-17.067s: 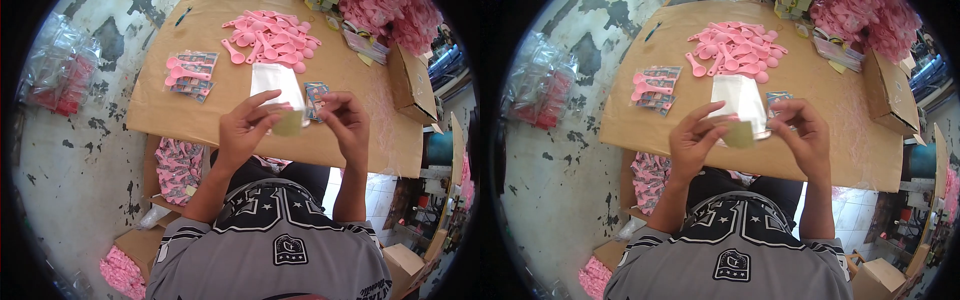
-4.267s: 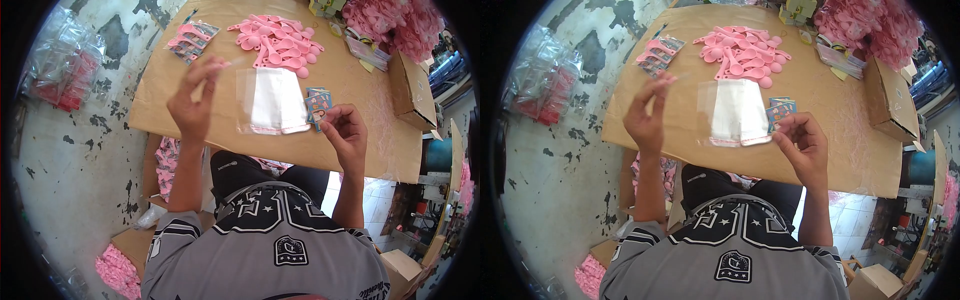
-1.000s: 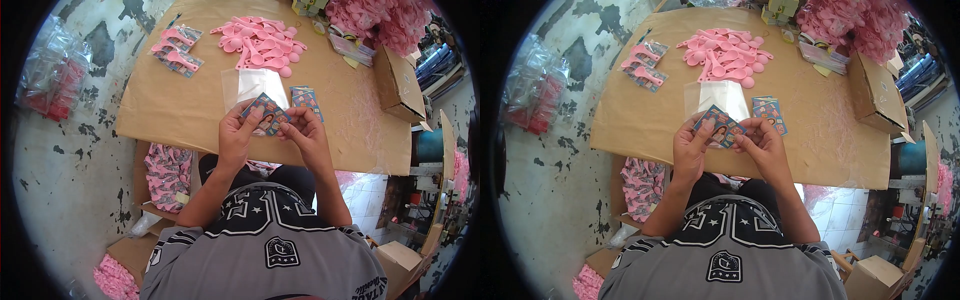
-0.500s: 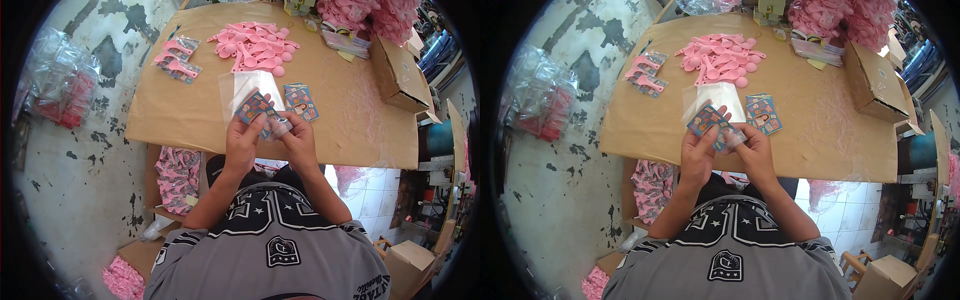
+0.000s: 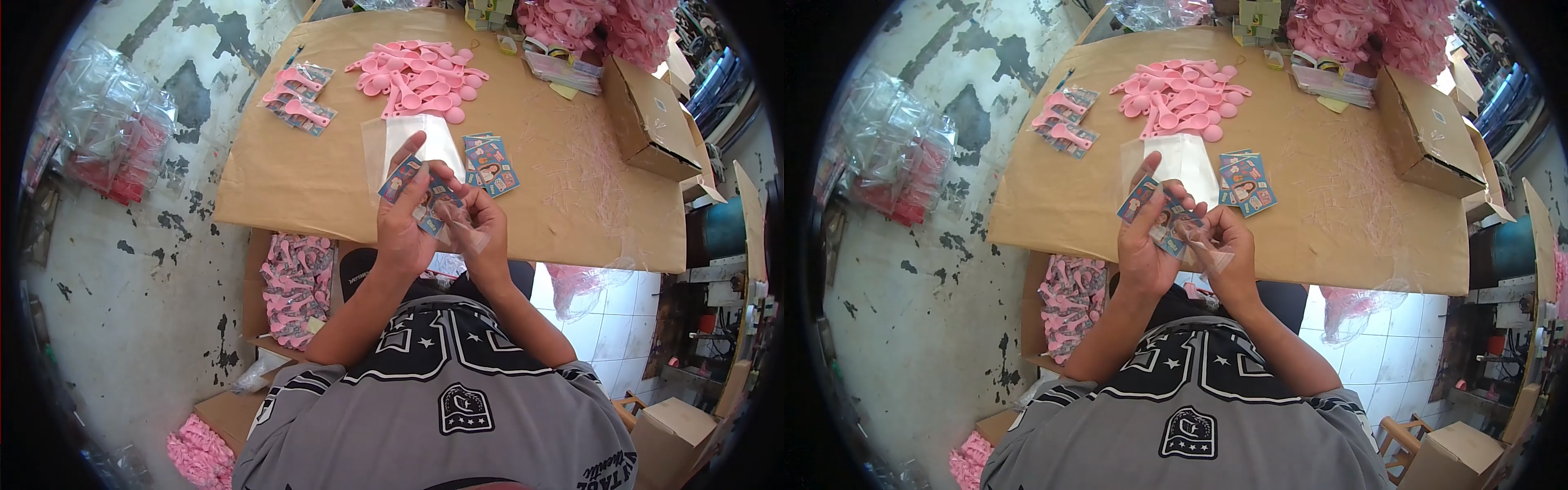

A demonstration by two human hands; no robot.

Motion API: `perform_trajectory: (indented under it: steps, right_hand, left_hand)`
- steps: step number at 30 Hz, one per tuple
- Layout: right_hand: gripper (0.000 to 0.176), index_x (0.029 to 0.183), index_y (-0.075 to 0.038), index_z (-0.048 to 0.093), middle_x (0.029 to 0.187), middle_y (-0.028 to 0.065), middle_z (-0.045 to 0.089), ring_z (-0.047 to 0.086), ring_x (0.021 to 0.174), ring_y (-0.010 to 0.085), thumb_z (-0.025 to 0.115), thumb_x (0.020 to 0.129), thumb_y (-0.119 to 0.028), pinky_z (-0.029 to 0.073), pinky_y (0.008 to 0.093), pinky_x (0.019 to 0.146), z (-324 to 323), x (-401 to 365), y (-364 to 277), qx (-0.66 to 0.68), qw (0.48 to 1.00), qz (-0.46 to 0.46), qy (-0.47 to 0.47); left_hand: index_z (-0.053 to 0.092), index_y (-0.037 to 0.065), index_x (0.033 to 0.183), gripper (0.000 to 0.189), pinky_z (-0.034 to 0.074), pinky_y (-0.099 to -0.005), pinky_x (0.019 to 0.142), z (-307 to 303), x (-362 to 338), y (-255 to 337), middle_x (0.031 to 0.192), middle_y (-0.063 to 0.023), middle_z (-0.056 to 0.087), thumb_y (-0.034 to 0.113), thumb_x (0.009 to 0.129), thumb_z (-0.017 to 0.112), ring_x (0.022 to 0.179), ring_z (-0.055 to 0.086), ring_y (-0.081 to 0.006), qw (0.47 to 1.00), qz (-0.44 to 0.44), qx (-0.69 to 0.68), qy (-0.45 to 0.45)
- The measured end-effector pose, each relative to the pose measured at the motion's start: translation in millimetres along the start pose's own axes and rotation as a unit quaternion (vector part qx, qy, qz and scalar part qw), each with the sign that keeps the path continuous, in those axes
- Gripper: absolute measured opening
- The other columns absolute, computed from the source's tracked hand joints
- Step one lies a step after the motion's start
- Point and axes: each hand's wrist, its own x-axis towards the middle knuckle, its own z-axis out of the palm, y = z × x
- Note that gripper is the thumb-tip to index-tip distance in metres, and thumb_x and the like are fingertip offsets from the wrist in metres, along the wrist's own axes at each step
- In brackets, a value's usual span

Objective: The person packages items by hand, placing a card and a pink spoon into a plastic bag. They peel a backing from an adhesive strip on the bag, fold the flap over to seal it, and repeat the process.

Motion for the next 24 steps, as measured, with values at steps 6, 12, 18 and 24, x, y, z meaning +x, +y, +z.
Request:
perform_trajectory:
  steps: [6,12,18,24]
  right_hand:
    - [0.026,0.097,-0.004,0.062,0.081,-0.0002,0.057,0.054,0.074,0.0084,0.084,0.085,-0.004,0.046,0.0256,0.063,10.2,-2.7,-8.3,-0.132,0.976,-0.166,0.056]
    - [0.016,0.098,-0.003,0.07,0.089,0.0073,0.069,0.061,0.073,0.0139,0.081,0.086,-0.005,0.048,0.0277,0.062,-7.7,20.4,-37.2,-0.344,0.903,-0.246,-0.071]
    - [0.019,0.105,-0.002,0.071,0.089,0.0115,0.071,0.065,0.072,0.0201,0.072,0.096,-0.019,0.052,0.0337,0.067,-20.6,141.5,-60.9,-0.464,0.854,-0.234,-0.025]
    - [0.024,0.11,-0.003,0.073,0.091,0.0154,0.074,0.071,0.078,0.0236,0.076,0.093,-0.021,0.055,0.0376,0.071,-39.0,279.5,-18.4,-0.59,0.787,-0.181,0.009]
  left_hand:
    - [0.039,0.011,0.156,0.05,0.06,-0.0358,0.085,-2.5,-2.9,3.7,0.101,-0.0074,0.064,0.017,0.11,0.056,0.09,0.066,-0.0156,0.999,0.01,0.018,0.037]
    - [0.041,0.028,0.157,0.051,0.055,-0.0318,0.085,-44.2,14.4,32.2,0.096,-0.0027,0.059,0.029,0.109,0.058,0.084,0.059,-0.0109,0.991,0.043,-0.03,0.121]
    - [0.046,0.022,0.151,0.05,0.057,-0.0355,0.084,-74.6,25.7,57.7,0.096,-0.0022,0.061,0.038,0.107,0.062,0.084,0.061,-0.0116,0.983,0.046,-0.038,0.176]
    - [0.044,0.023,0.153,0.052,0.058,-0.037,0.083,-85.6,21.5,56.4,0.098,-0.0036,0.064,0.04,0.107,0.061,0.085,0.063,-0.0131,0.979,0.034,-0.01,0.201]
